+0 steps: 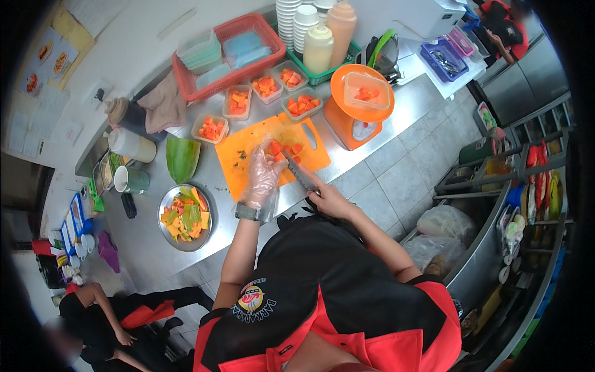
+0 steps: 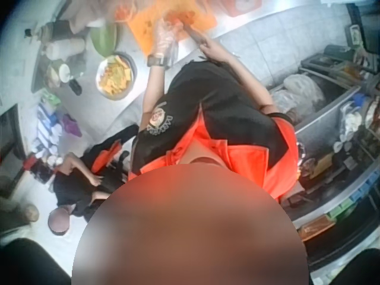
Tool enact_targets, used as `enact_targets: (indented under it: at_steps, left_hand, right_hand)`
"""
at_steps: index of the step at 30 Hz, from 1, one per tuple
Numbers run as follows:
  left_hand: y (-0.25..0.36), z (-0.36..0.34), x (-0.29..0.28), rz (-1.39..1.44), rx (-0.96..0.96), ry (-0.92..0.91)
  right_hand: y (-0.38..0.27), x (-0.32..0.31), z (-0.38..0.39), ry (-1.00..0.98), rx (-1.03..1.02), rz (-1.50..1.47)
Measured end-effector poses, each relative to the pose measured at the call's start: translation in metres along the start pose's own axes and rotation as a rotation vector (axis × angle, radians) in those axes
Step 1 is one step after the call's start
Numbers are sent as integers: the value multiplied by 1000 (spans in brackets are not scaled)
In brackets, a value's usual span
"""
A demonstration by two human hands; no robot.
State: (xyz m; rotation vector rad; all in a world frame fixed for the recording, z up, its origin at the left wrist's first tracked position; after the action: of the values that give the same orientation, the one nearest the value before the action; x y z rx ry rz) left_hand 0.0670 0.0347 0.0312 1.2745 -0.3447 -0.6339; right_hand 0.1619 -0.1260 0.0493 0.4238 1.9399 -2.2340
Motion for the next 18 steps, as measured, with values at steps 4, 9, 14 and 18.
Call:
enact_targets:
  at_steps: [4,9,14,18]
  left_hand:
    - [77,-5,21,-9,278,-64]
    - [166,-30,78,-115,514,-186]
    - [210,-48,133,-107,483,-283]
    - [206,-58,157,-247,404,-306]
  right_hand:
    - [-45,-40,12,190,-169,131]
    - [-91,-106,41,365,-75,231]
    - [-103,-149,80,594,-53,319]
    - [-101,-167,105,722,14,339]
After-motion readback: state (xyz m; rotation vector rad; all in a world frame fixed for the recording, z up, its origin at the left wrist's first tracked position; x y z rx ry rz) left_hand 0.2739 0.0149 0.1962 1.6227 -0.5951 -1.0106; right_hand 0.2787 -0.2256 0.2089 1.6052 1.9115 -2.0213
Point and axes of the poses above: each hand's wrist, its own z-axis away from the middle knuckle, its own x-axis out of the palm, y = z × x, the point moved 6 cm from there along -z, towards the middle knuckle, and after that the axes turned 12 degrees about -x, right-handed, at the moved point
